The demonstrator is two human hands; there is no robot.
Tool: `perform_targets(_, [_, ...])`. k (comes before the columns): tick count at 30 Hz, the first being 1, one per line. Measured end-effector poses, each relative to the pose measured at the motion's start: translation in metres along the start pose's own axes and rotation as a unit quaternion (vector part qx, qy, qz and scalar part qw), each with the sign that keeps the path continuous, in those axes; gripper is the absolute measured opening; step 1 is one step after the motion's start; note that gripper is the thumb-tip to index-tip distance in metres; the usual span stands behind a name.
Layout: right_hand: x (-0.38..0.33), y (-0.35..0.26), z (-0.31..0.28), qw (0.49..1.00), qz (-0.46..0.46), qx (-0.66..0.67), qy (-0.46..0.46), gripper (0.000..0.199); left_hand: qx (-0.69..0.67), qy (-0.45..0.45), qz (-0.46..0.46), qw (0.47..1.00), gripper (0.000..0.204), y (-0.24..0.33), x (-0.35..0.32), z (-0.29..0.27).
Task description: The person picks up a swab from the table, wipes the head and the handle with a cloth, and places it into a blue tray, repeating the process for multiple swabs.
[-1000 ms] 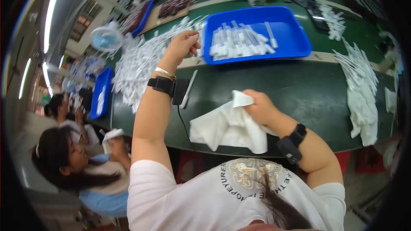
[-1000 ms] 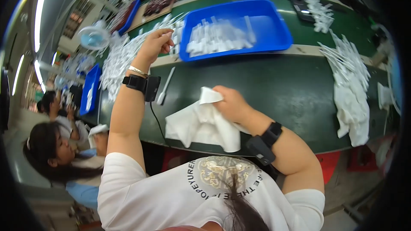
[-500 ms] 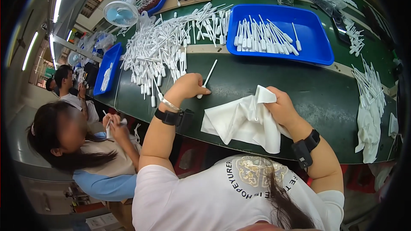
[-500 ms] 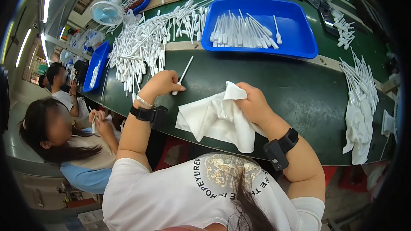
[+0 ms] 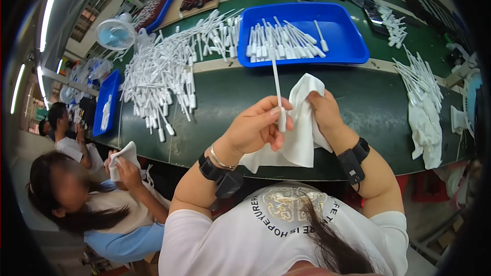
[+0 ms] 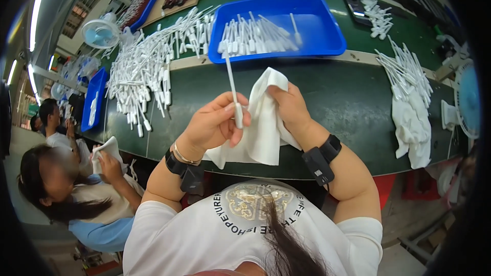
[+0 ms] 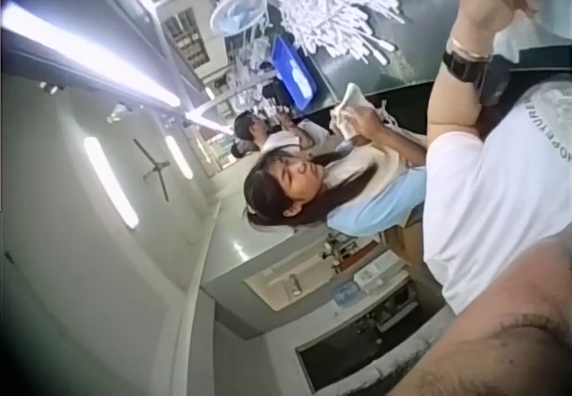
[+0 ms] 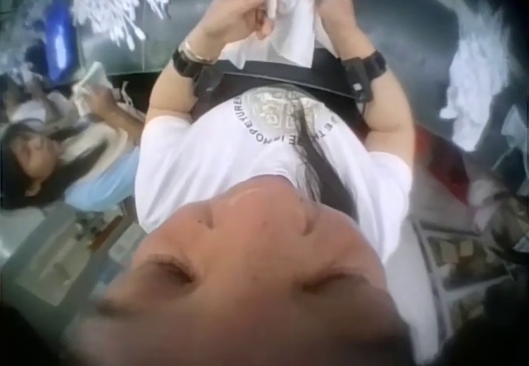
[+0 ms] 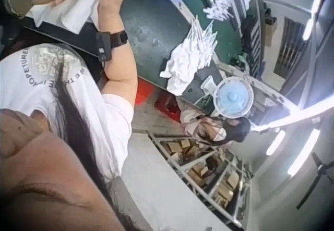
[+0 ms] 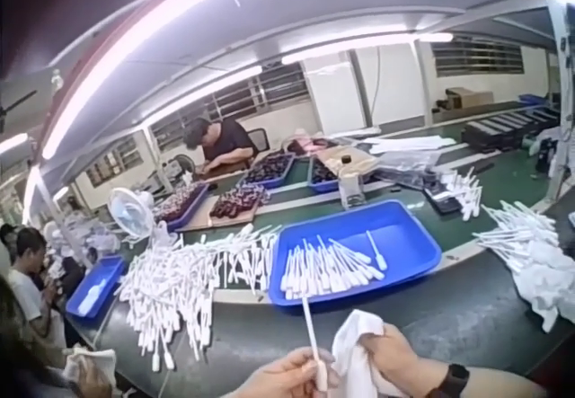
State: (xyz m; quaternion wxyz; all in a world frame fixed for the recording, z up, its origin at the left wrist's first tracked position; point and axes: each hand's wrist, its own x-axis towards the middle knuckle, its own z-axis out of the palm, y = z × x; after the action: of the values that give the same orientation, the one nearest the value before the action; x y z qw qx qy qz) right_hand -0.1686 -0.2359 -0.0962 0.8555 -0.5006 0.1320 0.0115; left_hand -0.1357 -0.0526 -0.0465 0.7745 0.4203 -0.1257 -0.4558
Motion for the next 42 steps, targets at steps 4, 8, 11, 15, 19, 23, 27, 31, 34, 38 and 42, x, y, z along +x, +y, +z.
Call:
perform_targets(4, [0.01,-0.003,-0.013,0.993,-0.046,0.105,0.005,0.018,0.029,0.06,0.016,0.998,0.019,-0.013,0.022,-0.008])
perform_targets(8, [0.022,-0.007,-0.033,0.993,-0.088,-0.056,-0.06,0.023,0.062,0.089,0.048,0.993,0.018,-0.024,0.029,-0.035])
perform_targets(11, [0.026,-0.021,-0.045,0.994,-0.062,-0.054,-0.071,0.024,0.075,0.087,0.058,0.992,0.017,-0.025,0.028,-0.04])
perform_targets(15, [0.026,-0.026,-0.048,0.994,-0.025,0.064,-0.089,0.025,0.106,0.088,0.054,0.989,0.015,-0.029,0.026,-0.032])
perform_targets(19, [0.017,-0.016,-0.027,0.997,-0.008,0.016,-0.079,0.026,0.137,0.11,0.055,0.983,0.015,-0.034,0.03,-0.028])
perform_targets(23, [0.005,-0.012,-0.013,0.993,0.014,-0.052,-0.104,0.021,0.152,0.114,0.073,0.979,0.014,-0.035,0.029,-0.034])
perform_targets(27, [-0.011,0.009,0.007,0.925,-0.209,-0.312,-0.062,0.016,0.218,0.125,0.135,0.958,0.011,-0.046,0.03,-0.034])
perform_targets(31, [-0.018,0.009,0.019,0.754,-0.391,-0.528,0.009,0.014,0.409,0.158,0.267,0.858,0.008,-0.056,0.027,-0.027])
perform_targets(34, [-0.017,0.006,0.008,0.822,-0.297,-0.485,-0.009,0.013,0.568,0.134,0.302,0.754,0.008,-0.056,0.026,-0.02])
perform_targets(38, [-0.009,0.007,0.001,0.923,-0.253,-0.29,0.011,0.013,0.521,0.115,0.271,0.801,0.008,-0.056,0.027,-0.009])
perform_targets(42, [0.007,-0.004,-0.021,0.972,-0.206,-0.094,0.068,0.014,0.321,0.044,0.105,0.94,0.01,-0.065,0.021,-0.009])
